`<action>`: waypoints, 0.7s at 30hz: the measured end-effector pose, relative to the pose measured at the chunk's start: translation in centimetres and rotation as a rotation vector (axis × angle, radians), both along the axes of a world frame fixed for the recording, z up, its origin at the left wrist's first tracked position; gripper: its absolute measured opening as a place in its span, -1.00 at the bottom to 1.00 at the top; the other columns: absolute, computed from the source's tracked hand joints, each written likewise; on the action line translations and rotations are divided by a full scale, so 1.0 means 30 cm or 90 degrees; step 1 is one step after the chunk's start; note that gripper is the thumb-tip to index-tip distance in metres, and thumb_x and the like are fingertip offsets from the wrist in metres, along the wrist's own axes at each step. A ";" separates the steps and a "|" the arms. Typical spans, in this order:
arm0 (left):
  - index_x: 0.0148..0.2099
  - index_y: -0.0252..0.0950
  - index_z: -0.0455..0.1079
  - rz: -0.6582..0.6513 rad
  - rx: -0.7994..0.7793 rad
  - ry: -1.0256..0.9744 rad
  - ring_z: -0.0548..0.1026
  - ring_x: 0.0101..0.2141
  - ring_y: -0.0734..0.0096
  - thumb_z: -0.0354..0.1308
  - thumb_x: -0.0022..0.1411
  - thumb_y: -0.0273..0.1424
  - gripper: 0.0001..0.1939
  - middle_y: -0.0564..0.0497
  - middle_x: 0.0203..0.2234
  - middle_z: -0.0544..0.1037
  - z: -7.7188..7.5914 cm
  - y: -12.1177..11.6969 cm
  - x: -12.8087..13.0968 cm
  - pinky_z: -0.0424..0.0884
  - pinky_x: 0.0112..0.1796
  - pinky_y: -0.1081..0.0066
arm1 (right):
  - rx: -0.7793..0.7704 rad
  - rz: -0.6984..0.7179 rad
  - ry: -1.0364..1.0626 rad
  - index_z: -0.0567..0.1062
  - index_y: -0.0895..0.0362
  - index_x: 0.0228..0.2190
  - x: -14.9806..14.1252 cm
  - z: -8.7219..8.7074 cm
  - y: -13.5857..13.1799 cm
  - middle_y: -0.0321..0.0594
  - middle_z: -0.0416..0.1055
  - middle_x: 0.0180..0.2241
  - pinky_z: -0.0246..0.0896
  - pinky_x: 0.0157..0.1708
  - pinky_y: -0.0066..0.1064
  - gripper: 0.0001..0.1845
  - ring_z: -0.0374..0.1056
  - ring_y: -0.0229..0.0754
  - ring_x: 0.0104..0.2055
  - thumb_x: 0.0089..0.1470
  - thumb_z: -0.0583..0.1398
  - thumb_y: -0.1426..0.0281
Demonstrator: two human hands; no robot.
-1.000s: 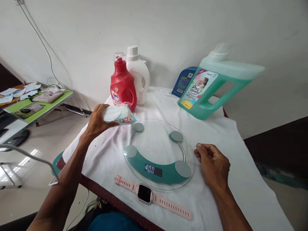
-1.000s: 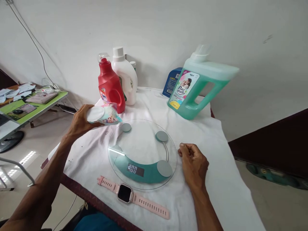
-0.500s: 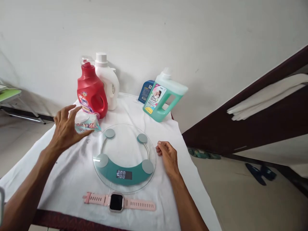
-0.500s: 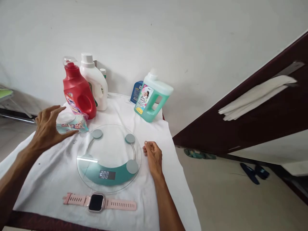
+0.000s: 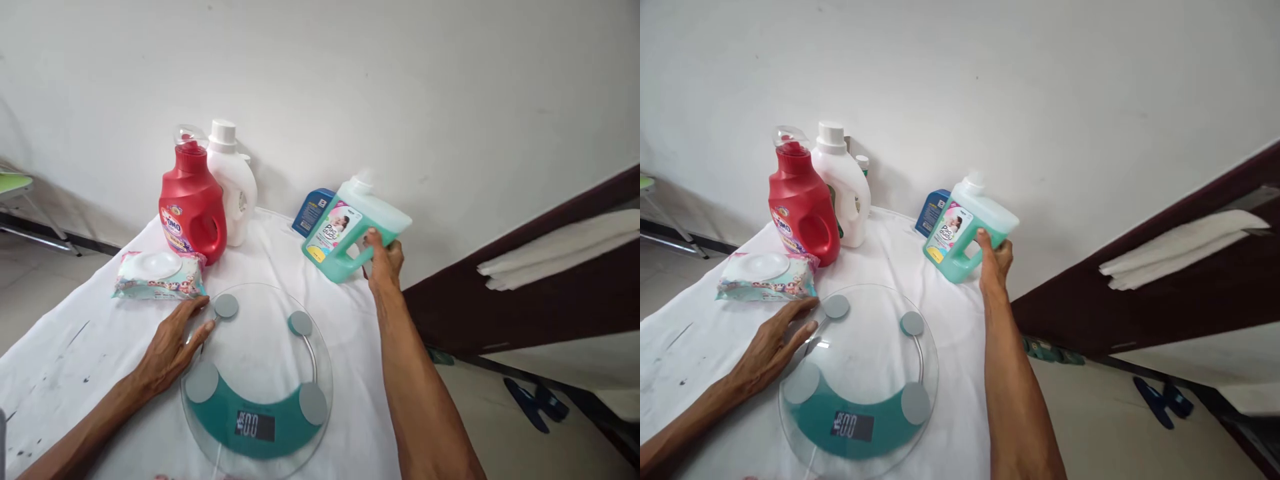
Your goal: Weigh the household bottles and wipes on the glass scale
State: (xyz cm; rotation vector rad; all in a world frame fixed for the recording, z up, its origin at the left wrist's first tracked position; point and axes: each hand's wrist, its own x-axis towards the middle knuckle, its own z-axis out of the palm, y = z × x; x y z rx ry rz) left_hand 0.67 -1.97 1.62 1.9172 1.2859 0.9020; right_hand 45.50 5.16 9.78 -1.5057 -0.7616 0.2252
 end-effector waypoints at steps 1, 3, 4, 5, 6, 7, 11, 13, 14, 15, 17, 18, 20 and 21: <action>0.28 -0.14 0.42 -0.003 0.003 -0.002 0.61 0.17 -0.05 0.09 0.49 0.07 -0.47 -0.14 0.17 0.63 -0.003 -0.001 0.006 0.56 0.19 -0.02 | 0.010 0.017 0.016 0.43 0.07 -0.26 0.010 -0.003 0.027 -0.23 0.50 -0.34 0.50 -0.09 -0.12 -0.24 0.48 -0.08 -0.24 -0.21 0.38 -0.29; 0.28 -0.12 0.44 -0.001 0.005 -0.010 0.60 0.18 -0.05 0.06 0.51 0.04 -0.50 -0.13 0.18 0.63 -0.001 -0.003 0.020 0.53 0.22 -0.03 | 0.034 0.046 0.051 0.41 0.04 -0.46 0.024 -0.010 0.062 -0.40 0.33 -0.58 0.49 -0.28 -0.17 -0.33 0.31 -0.21 -0.48 -0.24 0.43 -0.26; 0.28 -0.11 0.45 0.003 0.002 -0.014 0.60 0.18 -0.05 0.05 0.52 0.04 -0.50 -0.13 0.18 0.62 0.003 -0.004 0.026 0.53 0.22 -0.03 | 0.049 0.050 0.065 0.37 0.01 -0.54 0.026 -0.012 0.072 -0.44 0.25 -0.66 0.45 -0.37 -0.20 -0.35 0.23 -0.24 -0.56 -0.26 0.47 -0.22; 0.28 -0.10 0.45 0.007 -0.005 -0.017 0.60 0.18 -0.06 0.05 0.52 0.04 -0.50 -0.13 0.19 0.62 0.008 -0.005 0.031 0.53 0.22 -0.03 | 0.065 0.045 0.074 0.33 0.00 -0.60 0.024 -0.012 0.079 -0.47 0.18 -0.71 0.39 -0.45 -0.22 -0.36 0.17 -0.26 -0.60 -0.28 0.50 -0.17; 0.29 -0.09 0.44 0.009 -0.012 -0.020 0.59 0.19 -0.07 0.05 0.52 0.04 -0.50 -0.13 0.20 0.61 0.012 -0.006 0.034 0.54 0.22 -0.04 | 0.078 0.036 0.079 0.30 -0.02 -0.64 0.017 -0.011 0.082 -0.48 0.15 -0.74 0.33 -0.51 -0.24 -0.36 0.13 -0.28 -0.63 -0.30 0.53 -0.12; 0.30 -0.08 0.43 0.009 -0.019 -0.021 0.58 0.20 -0.08 0.05 0.51 0.04 -0.50 -0.13 0.20 0.60 0.015 -0.006 0.036 0.54 0.21 -0.05 | 0.091 0.023 0.082 0.29 -0.02 -0.67 0.005 -0.009 0.083 -0.48 0.13 -0.76 0.27 -0.55 -0.26 -0.37 0.11 -0.28 -0.65 -0.31 0.54 -0.07; 0.33 -0.08 0.40 -0.012 -0.033 -0.019 0.54 0.24 -0.06 0.05 0.52 0.03 -0.49 -0.11 0.22 0.58 0.017 -0.002 0.030 0.51 0.24 -0.01 | 0.129 -0.036 0.087 0.28 -0.01 -0.71 -0.075 0.004 0.056 -0.46 0.13 -0.78 0.13 -0.62 -0.28 -0.46 0.06 -0.31 -0.68 -0.27 0.53 0.11; 0.34 -0.12 0.37 -0.029 -0.038 -0.008 0.55 0.23 -0.04 0.04 0.53 0.03 -0.47 -0.13 0.22 0.56 0.018 0.003 0.024 0.51 0.23 0.01 | 0.145 -0.074 0.071 0.30 0.00 -0.73 -0.121 0.019 0.015 -0.42 0.16 -0.79 0.10 -0.63 -0.27 -0.51 0.08 -0.29 -0.69 -0.29 0.50 0.18; 0.34 -0.14 0.37 -0.039 -0.039 -0.002 0.57 0.20 -0.03 0.03 0.53 0.04 -0.46 -0.15 0.22 0.56 0.019 0.007 0.022 0.52 0.22 0.01 | 0.153 -0.087 0.056 0.32 0.01 -0.74 -0.143 0.032 -0.012 -0.40 0.17 -0.79 0.09 -0.64 -0.27 -0.55 0.09 -0.29 -0.70 -0.31 0.49 0.21; 0.33 -0.17 0.36 -0.049 -0.038 0.003 0.58 0.18 -0.03 0.02 0.53 0.06 -0.44 -0.18 0.21 0.56 0.021 0.010 0.020 0.53 0.20 0.00 | 0.161 -0.094 0.038 0.34 0.02 -0.74 -0.164 0.048 -0.045 -0.40 0.17 -0.79 0.08 -0.64 -0.26 -0.58 0.08 -0.29 -0.71 -0.32 0.47 0.22; 0.31 -0.21 0.37 -0.066 -0.030 0.010 0.59 0.14 -0.04 0.00 0.51 0.09 -0.41 -0.22 0.18 0.57 0.025 0.017 0.020 0.54 0.18 -0.03 | 0.177 -0.087 0.002 0.35 0.01 -0.73 -0.205 0.092 -0.121 -0.43 0.15 -0.76 0.04 -0.66 -0.26 -0.64 0.04 -0.31 -0.71 -0.32 0.43 0.23; 0.29 -0.22 0.37 -0.073 -0.026 0.013 0.59 0.13 -0.04 -0.01 0.51 0.09 -0.41 -0.22 0.16 0.57 0.026 0.020 0.020 0.53 0.18 -0.03 | 0.188 -0.080 -0.012 0.33 0.00 -0.72 -0.225 0.118 -0.162 -0.45 0.13 -0.75 0.01 -0.68 -0.26 -0.65 0.01 -0.33 -0.71 -0.32 0.41 0.22; 0.27 -0.25 0.38 -0.083 -0.012 0.016 0.59 0.13 -0.04 -0.02 0.52 0.10 -0.40 -0.23 0.15 0.57 0.025 0.025 0.021 0.52 0.18 -0.04 | 0.203 -0.055 -0.033 0.30 -0.03 -0.71 -0.267 0.170 -0.247 -0.49 0.05 -0.73 -0.10 -0.71 -0.30 -0.65 -0.06 -0.37 -0.71 -0.33 0.39 0.22; 0.27 -0.26 0.39 -0.089 -0.007 0.017 0.59 0.12 -0.03 -0.03 0.52 0.10 -0.39 -0.24 0.14 0.57 0.023 0.026 0.020 0.51 0.18 -0.03 | 0.201 -0.035 -0.041 0.27 -0.04 -0.73 -0.289 0.192 -0.288 -0.49 0.01 -0.73 -0.16 -0.73 -0.33 -0.63 -0.09 -0.39 -0.71 -0.33 0.39 0.22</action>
